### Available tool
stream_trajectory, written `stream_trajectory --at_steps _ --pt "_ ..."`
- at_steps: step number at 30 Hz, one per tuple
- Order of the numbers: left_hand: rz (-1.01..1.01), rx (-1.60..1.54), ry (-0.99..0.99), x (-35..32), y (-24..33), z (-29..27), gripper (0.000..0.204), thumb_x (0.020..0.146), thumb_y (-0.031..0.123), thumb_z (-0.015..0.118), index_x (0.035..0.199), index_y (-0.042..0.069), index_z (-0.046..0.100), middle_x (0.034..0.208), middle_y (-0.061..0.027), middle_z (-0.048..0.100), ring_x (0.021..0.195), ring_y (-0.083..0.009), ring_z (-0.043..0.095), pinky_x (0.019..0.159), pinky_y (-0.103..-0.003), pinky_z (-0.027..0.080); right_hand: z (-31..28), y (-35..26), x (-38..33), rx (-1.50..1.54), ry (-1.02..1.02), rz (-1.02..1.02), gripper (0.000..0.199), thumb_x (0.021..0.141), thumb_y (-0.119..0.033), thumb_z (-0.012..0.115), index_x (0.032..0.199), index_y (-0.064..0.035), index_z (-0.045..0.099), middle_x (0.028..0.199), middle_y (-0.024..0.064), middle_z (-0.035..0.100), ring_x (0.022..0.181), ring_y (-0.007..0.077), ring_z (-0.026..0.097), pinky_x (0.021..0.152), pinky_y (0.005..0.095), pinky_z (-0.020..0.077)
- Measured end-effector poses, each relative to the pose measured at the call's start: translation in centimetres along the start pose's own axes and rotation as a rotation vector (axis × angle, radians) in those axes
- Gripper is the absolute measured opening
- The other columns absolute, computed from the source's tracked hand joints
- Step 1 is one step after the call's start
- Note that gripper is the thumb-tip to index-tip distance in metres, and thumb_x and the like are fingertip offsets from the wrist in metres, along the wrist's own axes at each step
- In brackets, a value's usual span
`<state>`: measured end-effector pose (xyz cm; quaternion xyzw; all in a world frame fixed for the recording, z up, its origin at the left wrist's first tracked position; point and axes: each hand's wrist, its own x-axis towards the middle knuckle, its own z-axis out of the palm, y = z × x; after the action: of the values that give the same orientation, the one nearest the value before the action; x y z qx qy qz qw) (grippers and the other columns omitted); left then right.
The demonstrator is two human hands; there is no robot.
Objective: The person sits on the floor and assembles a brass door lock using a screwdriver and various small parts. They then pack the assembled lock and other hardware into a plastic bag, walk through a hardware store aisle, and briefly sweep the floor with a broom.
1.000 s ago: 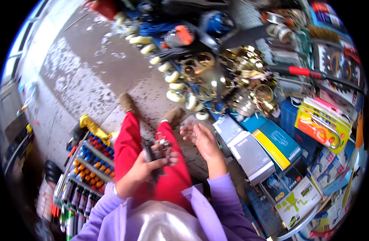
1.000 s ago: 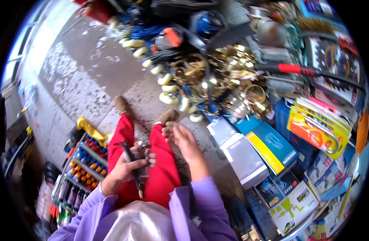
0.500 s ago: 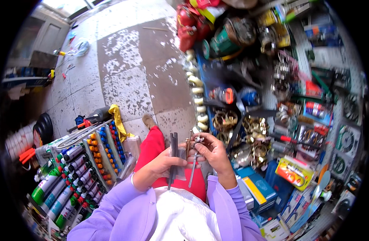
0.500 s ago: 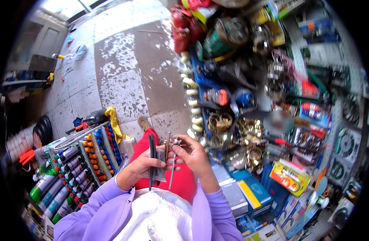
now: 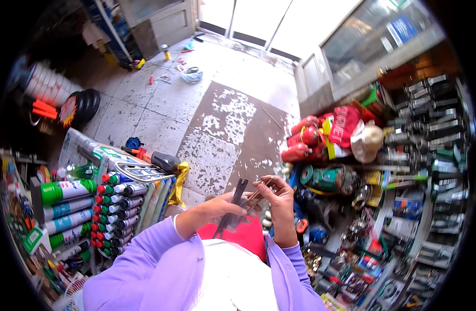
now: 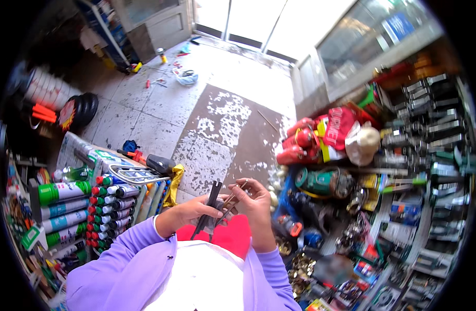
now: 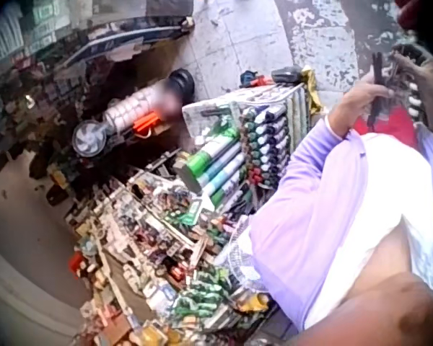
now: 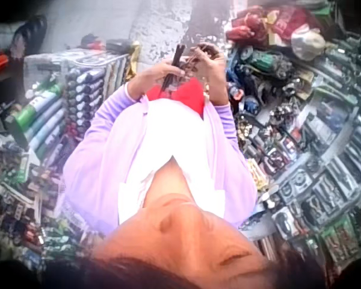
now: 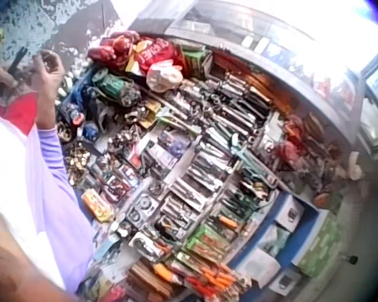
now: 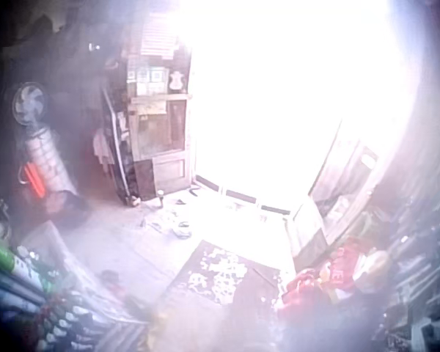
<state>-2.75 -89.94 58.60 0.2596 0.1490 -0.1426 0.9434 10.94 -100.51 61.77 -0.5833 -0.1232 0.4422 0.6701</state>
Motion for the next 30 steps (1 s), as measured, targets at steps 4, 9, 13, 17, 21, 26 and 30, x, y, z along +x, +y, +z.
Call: stream_trajectory --at_steps 4,9,13,17,21,26,30 --pt "0.113 0.072 0.120 -0.7 4.1 -1.1 0.056 0.078 0.005 0.055 0.128 0.001 0.032 0.095 -0.0073 0.056 0.077 -0.0126 0.057 0.066 -0.024 0.047 2.8 -1.9 5.7 -0.042 -0.052 -0.106 0.019 0.076 -0.004 0.063 0.094 0.0007 0.057 0.081 0.0091 0.063 0.075 0.0137 0.060 0.067 0.0225 0.0451" --pt "0.266 0.158 0.206 -0.3 9.3 -4.6 0.052 0.080 0.004 0.052 0.128 0.001 0.032 0.088 -0.0076 0.056 0.073 -0.0124 0.058 0.063 -0.023 0.047 6.8 -3.6 13.9 0.072 -0.145 -0.075 0.021 0.081 -0.007 0.058 0.101 0.0003 0.055 0.079 0.0076 0.062 0.077 0.0129 0.059 0.069 0.0226 0.0446" --pt "0.422 0.178 0.402 -1.6 12.6 -6.7 0.050 0.078 0.003 0.050 0.126 0.001 0.034 0.087 -0.0112 0.057 0.075 -0.0166 0.060 0.065 -0.028 0.050 10.8 -5.9 21.7 0.252 -0.210 0.068 0.023 0.087 -0.012 0.049 0.109 -0.0035 0.049 0.078 0.0047 0.058 0.076 0.0132 0.057 0.072 0.0273 0.0450" --pt "0.634 -0.019 0.499 -3.5 15.2 -7.8 0.045 0.077 0.001 0.049 0.121 -0.001 0.039 0.088 -0.0115 0.057 0.079 -0.0202 0.061 0.073 -0.031 0.050 15.2 -6.4 29.2 0.396 -0.476 0.289 0.024 0.090 -0.014 0.044 0.113 -0.0055 0.044 0.075 0.0010 0.046 0.066 0.0101 0.044 0.062 0.0256 0.0407" --pt "0.806 -0.086 0.666 -5.3 16.4 -9.8 0.042 0.078 0.000 0.050 0.119 -0.002 0.041 0.087 -0.0107 0.058 0.079 -0.0213 0.061 0.073 -0.032 0.050 22.6 -5.5 34.0 0.512 -0.707 0.476 0.024 0.091 -0.017 0.042 0.113 -0.0056 0.044 0.070 -0.0008 0.039 0.056 0.0080 0.034 0.050 0.0203 0.0324" --pt "1.018 -0.261 0.825 -9.5 18.7 -13.6 0.038 0.079 -0.002 0.049 0.116 -0.002 0.043 0.086 -0.0118 0.059 0.080 -0.0234 0.062 0.073 -0.033 0.051 31.7 -2.8 38.9 0.231 -1.076 0.249 0.023 0.091 -0.017 0.043 0.110 -0.0053 0.047 0.061 -0.0036 0.034 0.046 0.0080 0.029 0.039 0.0187 0.0255" --pt "1.243 -0.355 0.860 -11.7 21.7 -19.8 0.032 0.080 0.000 0.051 0.111 0.000 0.047 0.086 -0.0114 0.060 0.082 -0.0241 0.062 0.074 -0.032 0.051 38.1 0.4 38.0 -0.569 -1.201 0.096 0.024 0.086 -0.016 0.054 0.105 -0.0020 0.051 0.059 -0.0049 0.040 0.045 0.0043 0.034 0.040 0.0179 0.0286"
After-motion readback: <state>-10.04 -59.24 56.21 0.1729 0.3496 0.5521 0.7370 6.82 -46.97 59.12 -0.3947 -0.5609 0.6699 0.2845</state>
